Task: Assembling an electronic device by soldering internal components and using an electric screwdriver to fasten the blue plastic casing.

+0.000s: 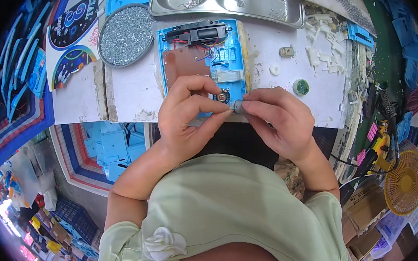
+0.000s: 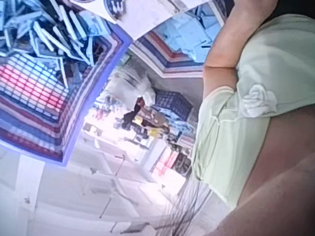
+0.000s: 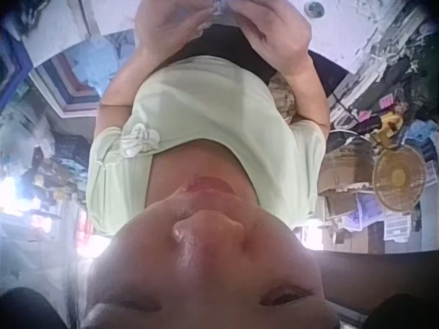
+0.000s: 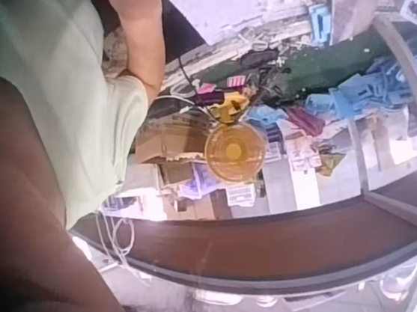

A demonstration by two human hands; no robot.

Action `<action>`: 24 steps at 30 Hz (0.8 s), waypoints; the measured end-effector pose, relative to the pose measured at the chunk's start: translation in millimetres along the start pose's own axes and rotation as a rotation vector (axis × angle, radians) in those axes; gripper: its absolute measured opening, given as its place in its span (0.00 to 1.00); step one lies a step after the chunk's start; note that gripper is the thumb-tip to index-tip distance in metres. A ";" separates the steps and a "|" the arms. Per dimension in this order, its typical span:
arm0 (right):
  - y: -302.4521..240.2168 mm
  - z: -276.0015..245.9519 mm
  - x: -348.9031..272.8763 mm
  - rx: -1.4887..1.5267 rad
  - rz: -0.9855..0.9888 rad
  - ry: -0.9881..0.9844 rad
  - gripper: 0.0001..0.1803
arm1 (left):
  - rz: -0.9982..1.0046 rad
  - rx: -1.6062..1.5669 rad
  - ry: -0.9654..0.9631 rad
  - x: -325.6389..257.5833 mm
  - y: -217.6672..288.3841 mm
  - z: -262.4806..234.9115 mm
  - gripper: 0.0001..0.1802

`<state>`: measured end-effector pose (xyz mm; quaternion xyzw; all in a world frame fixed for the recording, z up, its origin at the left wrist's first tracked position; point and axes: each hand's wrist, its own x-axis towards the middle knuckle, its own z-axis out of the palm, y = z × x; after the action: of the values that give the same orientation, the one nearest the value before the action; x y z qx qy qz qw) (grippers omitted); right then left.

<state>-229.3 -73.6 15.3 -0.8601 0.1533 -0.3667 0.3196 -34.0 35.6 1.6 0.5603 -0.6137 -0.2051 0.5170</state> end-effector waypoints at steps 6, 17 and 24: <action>11.4 -18.9 -2.7 0.084 0.200 0.081 0.20 | -0.060 0.269 0.096 37.4 -9.0 -17.6 0.21; 44.1 -20.5 0.7 0.266 0.573 0.257 0.16 | 0.289 0.549 -0.266 69.7 -37.0 -18.3 0.14; 61.1 9.0 38.9 -0.029 0.283 -0.060 0.15 | 0.134 0.243 -0.124 28.1 -51.2 -49.3 0.11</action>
<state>-198.0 -134.7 -9.1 -0.8450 0.2688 -0.2898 0.3602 37.6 11.7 -10.8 0.5627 -0.7008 -0.1287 0.4191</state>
